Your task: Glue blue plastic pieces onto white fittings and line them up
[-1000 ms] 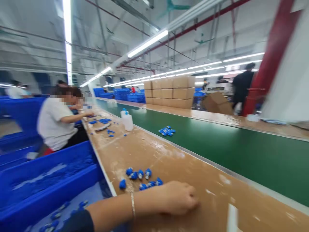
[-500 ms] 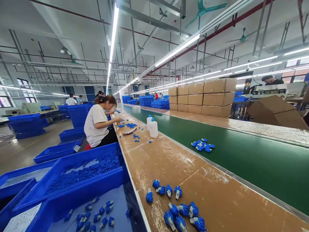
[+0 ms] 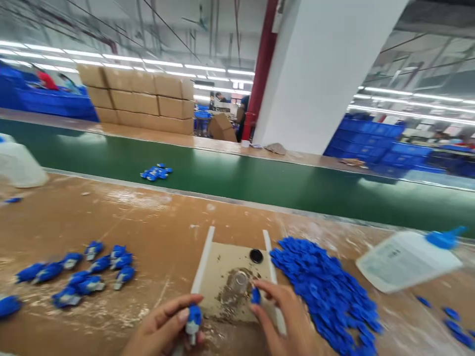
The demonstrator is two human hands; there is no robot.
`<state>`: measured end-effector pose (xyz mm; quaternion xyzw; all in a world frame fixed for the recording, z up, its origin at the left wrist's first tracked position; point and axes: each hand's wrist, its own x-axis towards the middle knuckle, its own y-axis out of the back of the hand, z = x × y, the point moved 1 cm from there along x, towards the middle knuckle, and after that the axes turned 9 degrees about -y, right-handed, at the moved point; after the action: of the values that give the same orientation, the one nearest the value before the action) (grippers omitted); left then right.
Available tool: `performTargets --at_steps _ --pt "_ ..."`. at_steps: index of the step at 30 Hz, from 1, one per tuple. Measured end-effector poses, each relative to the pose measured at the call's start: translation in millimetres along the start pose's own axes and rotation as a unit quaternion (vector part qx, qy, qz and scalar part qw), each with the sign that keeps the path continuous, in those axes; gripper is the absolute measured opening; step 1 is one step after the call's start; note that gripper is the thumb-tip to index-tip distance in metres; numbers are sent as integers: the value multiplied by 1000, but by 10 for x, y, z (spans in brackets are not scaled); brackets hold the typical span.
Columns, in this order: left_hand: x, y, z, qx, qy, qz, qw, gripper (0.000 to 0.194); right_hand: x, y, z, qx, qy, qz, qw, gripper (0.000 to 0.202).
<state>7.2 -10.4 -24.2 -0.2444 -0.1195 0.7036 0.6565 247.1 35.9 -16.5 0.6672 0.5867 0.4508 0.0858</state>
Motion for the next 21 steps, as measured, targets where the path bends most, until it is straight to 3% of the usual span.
performTargets --at_steps 6,9,12,14,19,21 --pt "-49 -134 184 13 -20 29 999 50 304 -181 -333 77 -59 -41 994 18" --pt "-65 -146 191 21 -15 28 999 50 291 -178 -355 97 -87 -58 990 17" --pt "-75 -150 187 27 -7 27 999 51 214 -155 -355 176 -171 -62 967 21" --pt "-80 -156 192 28 -7 26 999 51 144 -163 -393 299 -246 -59 920 26" --pt "-98 -160 206 16 -7 17 1000 48 -58 -275 -636 602 -387 -53 697 37" --pt "-107 -160 209 9 -19 10 1000 45 -121 -324 -742 647 -414 -56 637 38"
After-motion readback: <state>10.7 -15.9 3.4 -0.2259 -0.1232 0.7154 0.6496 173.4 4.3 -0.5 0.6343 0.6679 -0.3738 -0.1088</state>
